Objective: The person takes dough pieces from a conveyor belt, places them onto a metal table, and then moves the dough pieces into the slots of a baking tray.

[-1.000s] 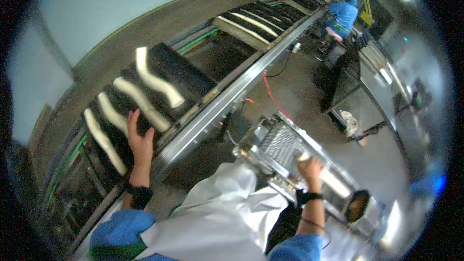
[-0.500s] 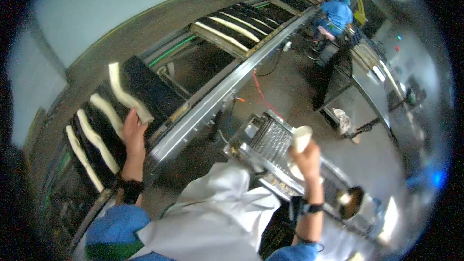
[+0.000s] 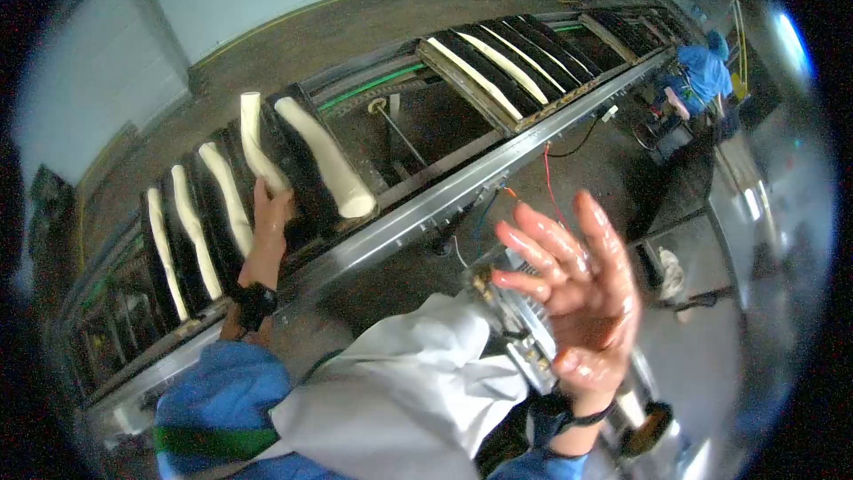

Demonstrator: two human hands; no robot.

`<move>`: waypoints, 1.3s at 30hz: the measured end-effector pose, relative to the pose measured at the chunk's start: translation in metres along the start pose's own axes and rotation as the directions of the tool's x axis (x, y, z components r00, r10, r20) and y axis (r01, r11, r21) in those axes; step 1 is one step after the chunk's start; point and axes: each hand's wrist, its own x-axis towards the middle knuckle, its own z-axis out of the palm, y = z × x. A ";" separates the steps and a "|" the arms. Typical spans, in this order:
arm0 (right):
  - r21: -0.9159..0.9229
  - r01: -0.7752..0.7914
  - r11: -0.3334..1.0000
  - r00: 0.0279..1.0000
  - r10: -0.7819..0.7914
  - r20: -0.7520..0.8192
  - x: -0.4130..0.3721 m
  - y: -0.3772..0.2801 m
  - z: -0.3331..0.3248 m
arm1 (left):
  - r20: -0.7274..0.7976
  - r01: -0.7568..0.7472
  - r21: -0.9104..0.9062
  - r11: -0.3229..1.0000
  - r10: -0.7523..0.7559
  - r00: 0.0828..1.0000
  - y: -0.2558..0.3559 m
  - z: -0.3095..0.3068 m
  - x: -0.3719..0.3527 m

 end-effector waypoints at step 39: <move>-0.282 -0.544 0.790 0.362 -0.083 -0.929 -0.152 -0.091 -0.414 | 0.819 -0.999 -0.045 -0.008 0.572 -0.041 0.089 0.393 -0.103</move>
